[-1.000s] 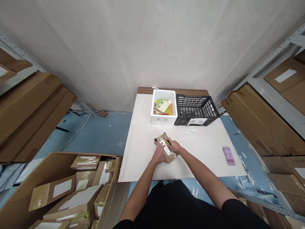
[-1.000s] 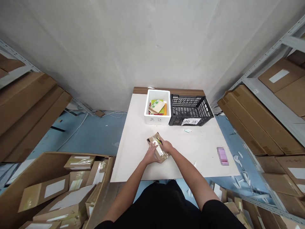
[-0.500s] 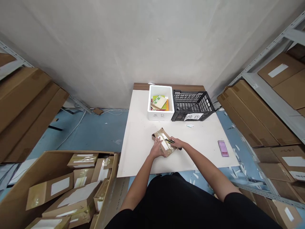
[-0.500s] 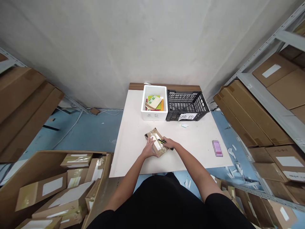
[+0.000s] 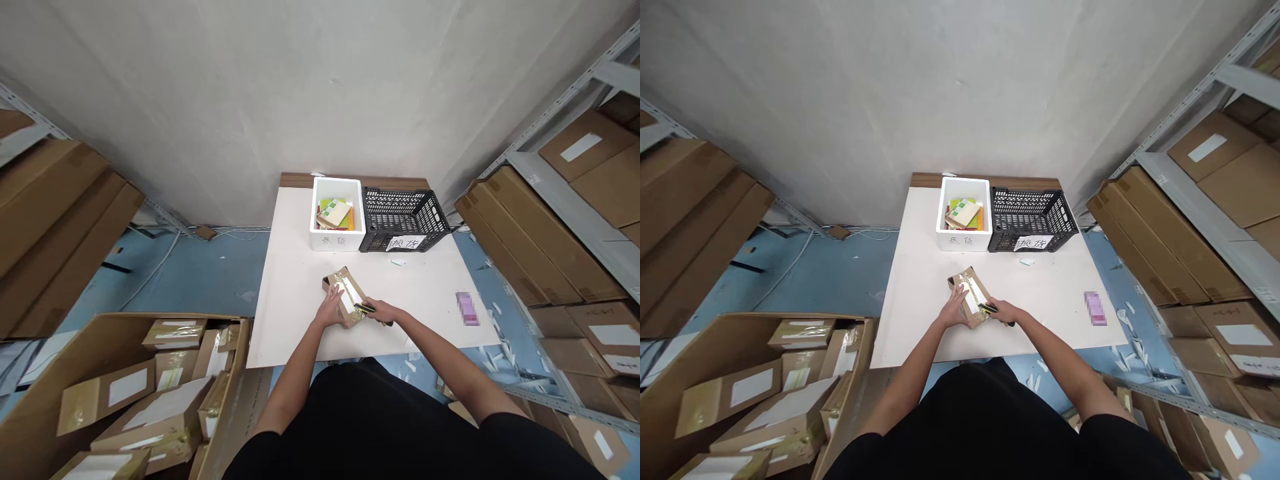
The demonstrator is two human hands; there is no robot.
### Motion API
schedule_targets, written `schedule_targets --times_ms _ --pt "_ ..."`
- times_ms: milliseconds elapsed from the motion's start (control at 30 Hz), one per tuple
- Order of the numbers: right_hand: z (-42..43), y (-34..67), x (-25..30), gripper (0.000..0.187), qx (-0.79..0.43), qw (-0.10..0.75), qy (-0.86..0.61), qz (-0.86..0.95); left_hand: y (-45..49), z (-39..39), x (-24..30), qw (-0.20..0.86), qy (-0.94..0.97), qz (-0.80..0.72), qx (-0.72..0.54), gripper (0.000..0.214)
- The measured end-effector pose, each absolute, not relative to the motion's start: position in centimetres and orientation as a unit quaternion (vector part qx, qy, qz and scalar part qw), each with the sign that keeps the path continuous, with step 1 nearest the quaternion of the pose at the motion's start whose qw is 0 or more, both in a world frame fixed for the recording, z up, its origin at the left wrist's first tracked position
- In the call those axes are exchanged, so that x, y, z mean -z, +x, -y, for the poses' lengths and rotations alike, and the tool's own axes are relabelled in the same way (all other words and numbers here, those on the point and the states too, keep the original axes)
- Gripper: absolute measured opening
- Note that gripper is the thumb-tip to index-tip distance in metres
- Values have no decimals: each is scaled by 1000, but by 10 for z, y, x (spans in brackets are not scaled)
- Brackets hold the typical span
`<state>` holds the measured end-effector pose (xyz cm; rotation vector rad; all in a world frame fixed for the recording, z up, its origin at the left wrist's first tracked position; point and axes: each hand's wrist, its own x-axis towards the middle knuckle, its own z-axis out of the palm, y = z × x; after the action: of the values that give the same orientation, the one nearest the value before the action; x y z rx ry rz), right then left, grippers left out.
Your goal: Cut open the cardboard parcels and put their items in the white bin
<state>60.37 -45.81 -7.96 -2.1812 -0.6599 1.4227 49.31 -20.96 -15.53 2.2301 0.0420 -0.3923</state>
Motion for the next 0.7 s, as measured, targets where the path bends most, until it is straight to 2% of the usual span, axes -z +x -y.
schedule_targets --times_ms 133,367,533,700 --pt "480 602 83 43 -515 263 -781 238 494 209 154 413 896 -11 162 148" --pt "457 609 102 45 -410 324 -831 189 496 206 156 399 905 11 148 146" --pt "443 598 112 43 -415 336 -826 179 503 199 156 376 913 25 155 142" --pt "473 581 103 46 -466 298 -811 189 507 200 154 351 922 26 163 145"
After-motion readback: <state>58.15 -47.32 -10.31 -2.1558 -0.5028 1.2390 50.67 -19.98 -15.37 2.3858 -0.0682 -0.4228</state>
